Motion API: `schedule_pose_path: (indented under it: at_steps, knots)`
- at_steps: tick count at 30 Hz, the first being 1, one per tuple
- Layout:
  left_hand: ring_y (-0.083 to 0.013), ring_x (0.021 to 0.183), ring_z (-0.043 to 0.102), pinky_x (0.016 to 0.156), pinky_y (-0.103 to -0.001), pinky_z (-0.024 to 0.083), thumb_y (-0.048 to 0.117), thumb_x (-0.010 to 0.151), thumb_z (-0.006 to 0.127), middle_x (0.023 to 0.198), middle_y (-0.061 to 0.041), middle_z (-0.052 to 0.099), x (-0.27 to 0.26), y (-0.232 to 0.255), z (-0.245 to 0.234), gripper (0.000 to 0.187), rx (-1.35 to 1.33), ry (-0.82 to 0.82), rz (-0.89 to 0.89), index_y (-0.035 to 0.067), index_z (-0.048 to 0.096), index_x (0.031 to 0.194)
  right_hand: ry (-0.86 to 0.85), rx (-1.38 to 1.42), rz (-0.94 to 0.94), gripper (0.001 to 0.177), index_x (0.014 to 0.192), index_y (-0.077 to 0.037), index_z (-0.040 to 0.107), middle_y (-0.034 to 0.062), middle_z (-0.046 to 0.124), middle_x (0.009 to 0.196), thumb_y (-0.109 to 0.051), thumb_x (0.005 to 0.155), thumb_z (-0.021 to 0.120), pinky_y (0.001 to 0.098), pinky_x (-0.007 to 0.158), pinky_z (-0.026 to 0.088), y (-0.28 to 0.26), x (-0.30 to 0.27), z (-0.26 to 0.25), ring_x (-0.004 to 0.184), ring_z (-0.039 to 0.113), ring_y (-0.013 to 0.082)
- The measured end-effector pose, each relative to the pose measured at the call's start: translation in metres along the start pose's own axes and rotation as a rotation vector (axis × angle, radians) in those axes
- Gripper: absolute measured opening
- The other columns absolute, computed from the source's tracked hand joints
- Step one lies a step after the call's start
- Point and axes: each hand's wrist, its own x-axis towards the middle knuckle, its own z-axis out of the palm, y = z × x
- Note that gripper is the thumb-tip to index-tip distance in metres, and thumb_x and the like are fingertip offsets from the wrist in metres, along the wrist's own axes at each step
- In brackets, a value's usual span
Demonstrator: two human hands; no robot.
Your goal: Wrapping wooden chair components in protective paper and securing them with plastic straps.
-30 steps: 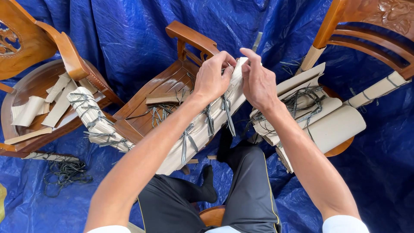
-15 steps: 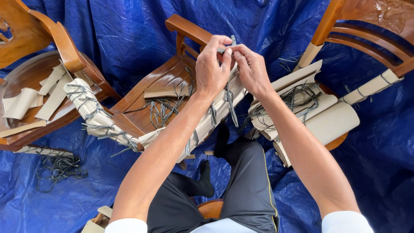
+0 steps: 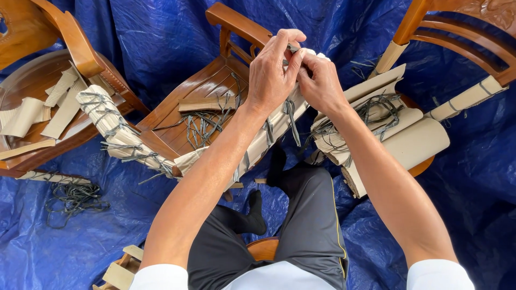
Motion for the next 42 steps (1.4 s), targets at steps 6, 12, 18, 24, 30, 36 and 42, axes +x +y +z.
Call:
schedule_pose_path:
  at_steps: [6, 12, 18, 24, 30, 36, 42]
  knots:
    - [-0.0179, 0.091, 0.071, 0.083, -0.035, 0.059, 0.017, 0.102, 0.071, 0.099, 0.001, 0.071, 0.004, 0.004, -0.005, 0.025, 0.083, 0.087, 0.094, 0.014, 0.058, 0.123, -0.04, 0.103, -0.007, 0.026, 0.115, 0.0, 0.07, 0.002, 0.064, 0.082, -0.023, 0.111, 0.058, 0.0266, 0.062, 0.044, 0.015, 0.004, -0.005, 0.071, 0.051, 0.0065]
    - [-0.0202, 0.091, 0.072, 0.086, -0.039, 0.056, 0.016, 0.092, 0.069, 0.098, -0.006, 0.07, 0.0, -0.008, -0.006, 0.037, -0.127, -0.138, -0.255, 0.006, 0.053, 0.124, -0.102, 0.439, 0.257, 0.032, 0.102, -0.003, 0.073, -0.0055, 0.059, 0.079, -0.029, 0.111, 0.055, 0.0209, 0.063, 0.042, 0.028, 0.011, -0.012, 0.071, 0.049, 0.0025]
    - [-0.0233, 0.092, 0.07, 0.083, -0.038, 0.055, 0.015, 0.088, 0.069, 0.099, -0.008, 0.066, -0.002, -0.008, -0.008, 0.019, -0.082, -0.339, -0.376, 0.004, 0.07, 0.104, -0.193, 0.43, 0.232, 0.026, 0.105, -0.005, 0.077, -0.0043, 0.065, 0.083, -0.025, 0.106, 0.06, 0.0204, 0.067, 0.047, 0.012, 0.011, -0.027, 0.074, 0.056, 0.0034]
    - [-0.0212, 0.088, 0.067, 0.077, -0.039, 0.054, 0.017, 0.084, 0.072, 0.097, -0.007, 0.061, 0.0, -0.006, -0.008, 0.016, 0.003, -0.363, -0.433, 0.004, 0.071, 0.094, -0.115, 0.131, 0.099, 0.015, 0.109, -0.007, 0.078, 0.0013, 0.071, 0.093, -0.013, 0.1, 0.069, 0.0275, 0.067, 0.048, -0.012, 0.0, -0.03, 0.077, 0.058, 0.0078]
    - [-0.0182, 0.082, 0.067, 0.076, -0.037, 0.054, 0.022, 0.087, 0.066, 0.092, -0.006, 0.064, -0.007, -0.021, -0.002, 0.02, -0.059, -0.325, -0.463, 0.004, 0.071, 0.08, 0.034, -0.241, -0.106, 0.014, 0.104, 0.0, 0.068, 0.014, 0.069, 0.094, -0.006, 0.094, 0.075, 0.0393, 0.071, 0.052, -0.021, -0.017, -0.024, 0.079, 0.066, 0.0281]
    - [-0.019, 0.073, 0.063, 0.069, -0.037, 0.052, 0.032, 0.094, 0.064, 0.082, -0.005, 0.063, -0.005, -0.02, 0.0, 0.036, 0.014, -0.3, -0.499, 0.003, 0.069, 0.073, 0.166, -0.488, -0.273, 0.025, 0.101, -0.001, 0.057, 0.0152, 0.066, 0.098, -0.004, 0.085, 0.077, 0.0429, 0.071, 0.054, -0.019, -0.025, -0.004, 0.088, 0.068, 0.0348]
    - [-0.0168, 0.069, 0.065, 0.062, -0.035, 0.052, 0.041, 0.094, 0.068, 0.079, -0.004, 0.065, -0.007, -0.022, -0.001, 0.043, 0.016, -0.212, -0.438, 0.004, 0.074, 0.074, 0.288, -0.508, -0.304, 0.024, 0.098, -0.003, 0.057, 0.0113, 0.065, 0.094, -0.006, 0.09, 0.08, 0.0413, 0.068, 0.052, -0.013, -0.03, 0.005, 0.083, 0.067, 0.0303]
